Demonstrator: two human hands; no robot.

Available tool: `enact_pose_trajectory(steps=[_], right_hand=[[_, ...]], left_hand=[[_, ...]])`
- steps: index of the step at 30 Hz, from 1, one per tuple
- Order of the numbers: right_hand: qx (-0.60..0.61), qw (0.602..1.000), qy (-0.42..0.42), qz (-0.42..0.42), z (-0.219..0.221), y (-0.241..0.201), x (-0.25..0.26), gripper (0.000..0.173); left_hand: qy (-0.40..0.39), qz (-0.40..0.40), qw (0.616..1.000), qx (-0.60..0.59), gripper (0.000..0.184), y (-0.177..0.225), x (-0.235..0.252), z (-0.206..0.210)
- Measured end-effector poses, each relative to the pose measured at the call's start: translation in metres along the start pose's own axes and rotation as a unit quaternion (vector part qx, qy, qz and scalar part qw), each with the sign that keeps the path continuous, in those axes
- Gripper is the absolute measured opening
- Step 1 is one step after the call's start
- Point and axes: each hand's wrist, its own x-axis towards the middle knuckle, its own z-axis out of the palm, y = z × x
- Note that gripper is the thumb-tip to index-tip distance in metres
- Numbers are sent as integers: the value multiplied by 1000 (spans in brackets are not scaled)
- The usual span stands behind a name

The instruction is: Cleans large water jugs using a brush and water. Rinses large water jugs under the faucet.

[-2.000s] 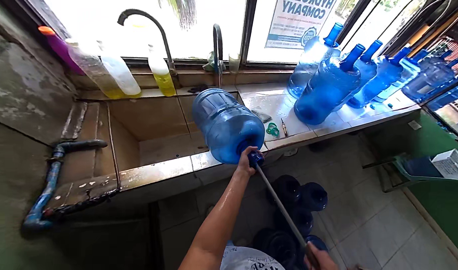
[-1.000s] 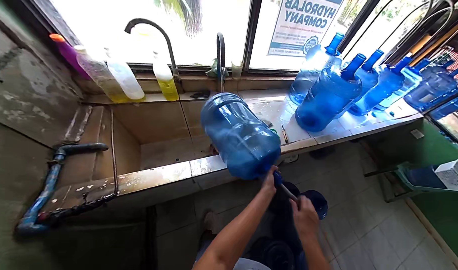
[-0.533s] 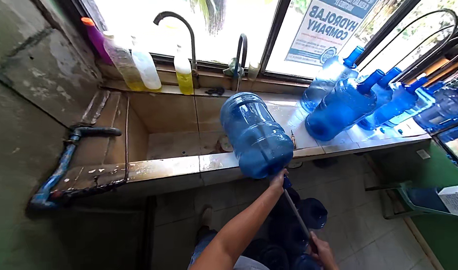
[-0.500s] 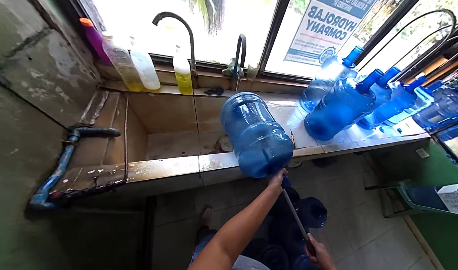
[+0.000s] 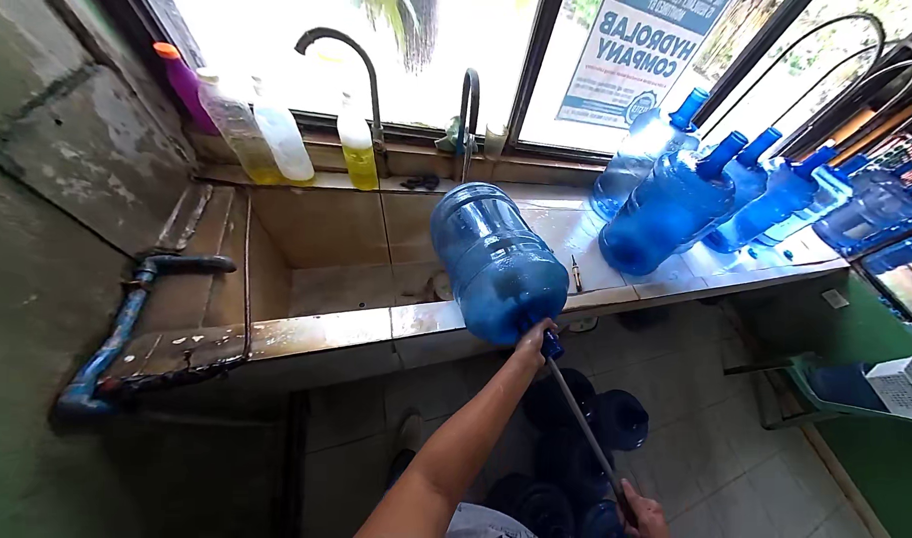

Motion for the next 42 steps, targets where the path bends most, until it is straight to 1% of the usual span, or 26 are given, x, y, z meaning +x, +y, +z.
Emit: enact_pose_trajectory(steps=[1,2,4,6,8,10,11,12,14,15,16,17,19,21,22,23,25,26,27,28,30,32,34,37,39,42], right_hand=[[13,999,-16,31,-2,-4,1,57],[-39,999,13,9,-6,-12,7,57],[-222,965,123,-58,-6,-49,20,62],[-309,920,203,-133,29,-97,43,55],[-360,886,240,-169,81,-138,76,48],[-391,862,256,-194,124,-151,102,41],[-384,858,262,-220,133,-148,109,36],[-347,876,244,-227,132,-145,111,34],[-174,964,138,-147,122,-140,108,35],[-54,987,95,-115,125,-131,110,34],[45,994,66,-81,131,-123,108,32],[61,994,62,-63,136,-119,105,29],[-135,983,86,-87,136,-132,101,30],[-310,934,85,-159,133,-151,99,34],[-321,924,76,-195,126,-159,103,34],[-277,940,48,-193,116,-165,108,33],[-68,985,7,-161,115,-154,122,28],[31,991,9,-132,125,-146,124,28],[27,992,30,-123,132,-141,123,29],[-71,987,55,-134,136,-142,121,29],[-297,931,79,-198,135,-154,113,33],[-379,868,94,-306,114,-154,111,38],[-348,888,55,-296,67,-144,93,47],[-297,905,52,-300,6,-87,60,53],[-283,906,69,-307,14,-71,64,52],[-253,909,73,-323,70,-102,98,50]], left_hand=[[-1,1,1000,0,10,-2,-1,0],[-1,2,1000,-3,11,-3,-1,0],[-5,15,1000,-22,13,-12,2,3],[-1,39,999,-34,18,-29,1,12],[28,55,998,-18,22,-47,-11,21],[49,55,997,-14,26,-53,-20,20],[33,58,997,-25,21,-51,-17,15],[-7,57,997,-48,14,-50,-12,9],[-163,55,978,-118,11,-57,4,-16],[-248,52,957,-142,13,-60,12,-30],[-291,42,944,-149,16,-63,17,-42],[-292,32,946,-134,21,-65,18,-48],[-193,20,979,-68,22,-58,11,-37],[-84,14,996,-23,28,-44,3,-22],[-77,15,997,-12,25,-35,1,-18],[-91,15,996,-11,20,-28,0,-16],[-129,11,991,-22,11,-23,3,-21],[-142,13,989,-26,8,-25,6,-26],[-146,20,989,-35,7,-31,10,-30],[-133,30,990,-46,11,-37,12,-30],[-84,56,993,-56,22,-40,8,-23],[-43,53,997,-44,25,-32,2,-15],[-19,30,999,-37,23,-19,-5,-10],[-10,21,999,-32,23,-11,-7,-15],[-4,11,1000,-9,27,-16,-12,-14],[-5,-6,1000,17,29,-25,-16,-12]])
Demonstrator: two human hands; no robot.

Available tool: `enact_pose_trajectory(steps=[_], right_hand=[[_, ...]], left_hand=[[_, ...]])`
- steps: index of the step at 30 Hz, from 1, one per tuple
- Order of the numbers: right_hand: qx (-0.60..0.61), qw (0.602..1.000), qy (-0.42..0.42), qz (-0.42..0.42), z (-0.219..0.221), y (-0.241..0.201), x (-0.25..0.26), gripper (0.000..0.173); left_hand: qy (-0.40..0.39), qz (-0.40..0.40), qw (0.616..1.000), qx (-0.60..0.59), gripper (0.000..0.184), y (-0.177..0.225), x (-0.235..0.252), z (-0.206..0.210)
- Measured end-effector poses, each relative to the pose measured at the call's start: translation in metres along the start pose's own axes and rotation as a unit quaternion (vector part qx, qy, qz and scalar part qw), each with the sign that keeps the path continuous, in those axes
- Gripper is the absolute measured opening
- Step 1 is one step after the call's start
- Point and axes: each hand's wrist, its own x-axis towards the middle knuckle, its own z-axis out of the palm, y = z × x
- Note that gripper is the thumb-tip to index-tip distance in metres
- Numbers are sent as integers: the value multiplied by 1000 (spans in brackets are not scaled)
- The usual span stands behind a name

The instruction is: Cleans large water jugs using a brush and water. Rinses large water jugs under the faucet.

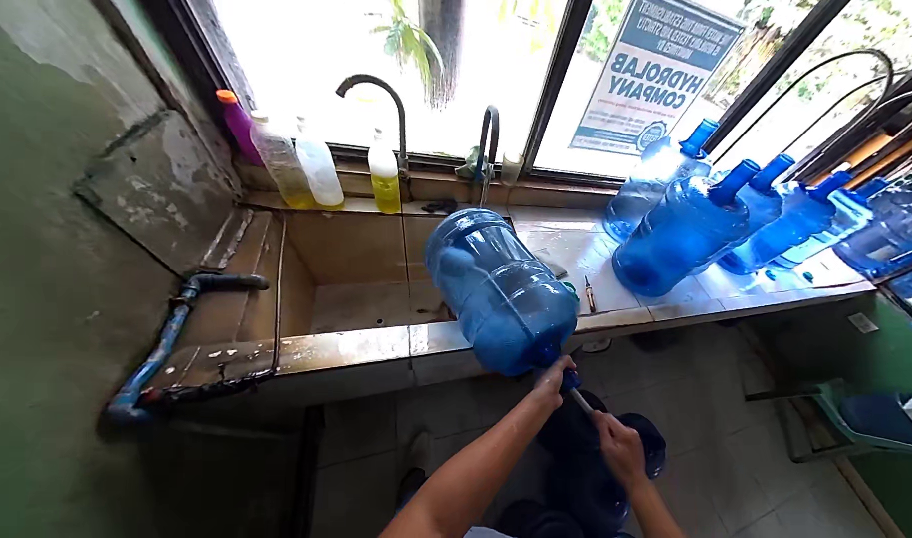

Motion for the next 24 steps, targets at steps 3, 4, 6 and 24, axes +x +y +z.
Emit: enact_pose_trajectory(steps=[3,4,6,24], right_hand=[[7,1000,-5,-3,-6,-7,-22,49],[13,1000,-7,5,-18,1,-40,48],[43,998,-26,35,-27,15,-58,46],[356,855,-193,323,-44,3,-97,55]], left_hand=[[-6,1,1000,-8,28,1,-3,-4],[-9,1,1000,-13,28,4,-3,-4],[-8,3,1000,-16,26,6,-4,-5],[-43,21,997,-56,10,23,-1,-25]])
